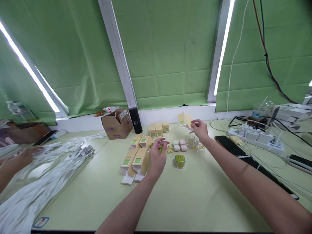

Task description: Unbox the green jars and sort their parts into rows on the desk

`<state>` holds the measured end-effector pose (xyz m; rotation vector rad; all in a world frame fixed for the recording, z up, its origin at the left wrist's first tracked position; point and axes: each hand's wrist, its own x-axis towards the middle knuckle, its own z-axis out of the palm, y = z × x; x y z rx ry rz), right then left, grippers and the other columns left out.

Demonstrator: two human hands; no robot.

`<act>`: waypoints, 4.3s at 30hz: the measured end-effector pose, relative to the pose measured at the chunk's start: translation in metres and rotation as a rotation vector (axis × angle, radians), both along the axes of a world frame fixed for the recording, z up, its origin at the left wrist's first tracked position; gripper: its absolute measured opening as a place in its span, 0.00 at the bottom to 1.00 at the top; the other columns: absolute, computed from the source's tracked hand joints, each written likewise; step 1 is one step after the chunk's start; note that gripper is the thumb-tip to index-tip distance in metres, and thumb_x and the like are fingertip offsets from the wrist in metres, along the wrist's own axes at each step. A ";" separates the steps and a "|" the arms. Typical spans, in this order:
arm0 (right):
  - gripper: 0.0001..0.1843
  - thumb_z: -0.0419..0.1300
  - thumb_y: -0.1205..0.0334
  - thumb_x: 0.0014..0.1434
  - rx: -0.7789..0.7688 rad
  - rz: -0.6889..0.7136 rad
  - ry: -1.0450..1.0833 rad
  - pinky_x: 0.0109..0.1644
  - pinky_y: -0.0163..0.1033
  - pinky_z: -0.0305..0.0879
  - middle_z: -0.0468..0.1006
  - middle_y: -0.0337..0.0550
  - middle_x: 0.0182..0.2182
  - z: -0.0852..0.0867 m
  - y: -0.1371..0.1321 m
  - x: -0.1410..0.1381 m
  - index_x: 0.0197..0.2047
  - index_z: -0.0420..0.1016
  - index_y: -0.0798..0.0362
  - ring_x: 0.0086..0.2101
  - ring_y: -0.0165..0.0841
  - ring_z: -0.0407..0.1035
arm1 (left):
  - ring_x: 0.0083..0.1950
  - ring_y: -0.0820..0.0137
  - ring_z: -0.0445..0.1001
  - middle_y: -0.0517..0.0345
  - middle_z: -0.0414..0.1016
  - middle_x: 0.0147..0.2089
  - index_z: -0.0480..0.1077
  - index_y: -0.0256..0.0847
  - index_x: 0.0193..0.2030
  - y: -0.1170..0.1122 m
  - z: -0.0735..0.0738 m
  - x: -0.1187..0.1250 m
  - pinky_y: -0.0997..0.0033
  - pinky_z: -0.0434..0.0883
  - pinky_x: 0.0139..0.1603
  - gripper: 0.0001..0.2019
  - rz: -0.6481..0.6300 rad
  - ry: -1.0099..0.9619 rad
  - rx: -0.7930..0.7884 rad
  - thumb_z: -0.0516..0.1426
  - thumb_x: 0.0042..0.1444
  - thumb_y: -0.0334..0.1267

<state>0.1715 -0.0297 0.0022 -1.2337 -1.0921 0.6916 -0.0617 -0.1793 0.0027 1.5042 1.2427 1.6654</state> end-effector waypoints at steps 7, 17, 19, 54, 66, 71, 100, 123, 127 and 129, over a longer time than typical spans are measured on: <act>0.09 0.71 0.62 0.55 -0.218 -0.128 -0.107 0.42 0.44 0.76 0.81 0.47 0.35 -0.022 0.045 0.045 0.39 0.79 0.53 0.35 0.38 0.75 | 0.47 0.63 0.80 0.52 0.83 0.42 0.74 0.42 0.47 0.000 -0.001 0.002 0.60 0.71 0.52 0.07 -0.007 0.023 0.040 0.60 0.65 0.39; 0.20 0.63 0.53 0.70 -0.440 0.082 -0.077 0.55 0.52 0.76 0.75 0.50 0.58 -0.042 0.074 0.052 0.61 0.73 0.53 0.52 0.41 0.75 | 0.47 0.63 0.80 0.50 0.83 0.44 0.73 0.42 0.47 0.001 -0.007 0.003 0.59 0.72 0.53 0.07 -0.017 0.053 0.031 0.59 0.65 0.39; 0.21 0.63 0.53 0.70 -0.459 0.123 -0.058 0.55 0.52 0.76 0.75 0.50 0.58 -0.044 0.074 0.051 0.61 0.73 0.53 0.52 0.41 0.75 | 0.48 0.63 0.80 0.50 0.83 0.44 0.73 0.42 0.47 0.001 -0.007 0.003 0.59 0.72 0.53 0.07 -0.018 0.054 0.024 0.58 0.65 0.39; 0.15 0.56 0.58 0.60 0.254 -0.081 -0.237 0.47 0.45 0.67 0.82 0.49 0.48 -0.013 -0.043 0.001 0.48 0.77 0.50 0.44 0.40 0.72 | 0.63 0.57 0.71 0.53 0.81 0.53 0.72 0.46 0.54 -0.006 -0.003 0.001 0.50 0.61 0.67 0.23 -0.134 0.357 -0.107 0.55 0.52 0.24; 0.21 0.57 0.66 0.45 0.084 0.205 0.039 0.39 0.42 0.65 0.76 0.40 0.37 -0.064 -0.128 -0.043 0.46 0.73 0.48 0.32 0.35 0.66 | 0.66 0.48 0.64 0.46 0.73 0.60 0.75 0.47 0.60 -0.014 -0.007 0.006 0.48 0.58 0.69 0.29 -0.262 0.751 -0.272 0.67 0.49 0.36; 0.20 0.62 0.62 0.46 -0.012 0.283 0.157 0.33 0.39 0.65 0.75 0.39 0.37 -0.059 -0.125 -0.040 0.46 0.73 0.48 0.31 0.34 0.67 | 0.64 0.46 0.70 0.42 0.75 0.60 0.79 0.43 0.57 -0.003 -0.008 0.002 0.49 0.63 0.68 0.25 -0.205 0.566 -0.313 0.68 0.52 0.43; 0.26 0.78 0.62 0.47 0.128 0.587 0.297 0.38 0.38 0.75 0.74 0.43 0.54 -0.024 -0.163 -0.053 0.45 0.71 0.43 0.48 0.39 0.70 | 0.55 0.58 0.75 0.51 0.80 0.49 0.77 0.43 0.46 -0.002 -0.008 0.000 0.60 0.69 0.53 0.18 -0.167 0.118 0.140 0.56 0.48 0.29; 0.30 0.61 0.33 0.64 -0.410 0.938 0.530 0.24 0.38 0.66 0.81 0.50 0.23 -0.047 -0.149 -0.051 0.31 0.75 0.55 0.19 0.33 0.70 | 0.26 0.71 0.67 0.61 0.69 0.23 0.71 0.42 0.26 0.000 -0.010 0.008 0.73 0.65 0.27 0.17 -0.232 0.038 -0.121 0.63 0.57 0.52; 0.28 0.62 0.34 0.64 -0.346 0.949 0.552 0.28 0.39 0.70 0.83 0.52 0.30 -0.048 -0.148 -0.051 0.38 0.79 0.55 0.25 0.35 0.74 | 0.25 0.72 0.65 0.62 0.68 0.23 0.70 0.42 0.26 0.001 -0.010 0.009 0.73 0.63 0.25 0.16 -0.205 0.018 -0.168 0.63 0.56 0.51; 0.24 0.67 0.38 0.61 -0.306 0.942 0.573 0.28 0.38 0.70 0.82 0.48 0.31 -0.046 -0.148 -0.050 0.39 0.81 0.53 0.28 0.35 0.74 | 0.25 0.73 0.64 0.62 0.68 0.23 0.70 0.42 0.25 0.002 -0.010 0.010 0.73 0.63 0.25 0.15 -0.191 0.037 -0.164 0.62 0.56 0.49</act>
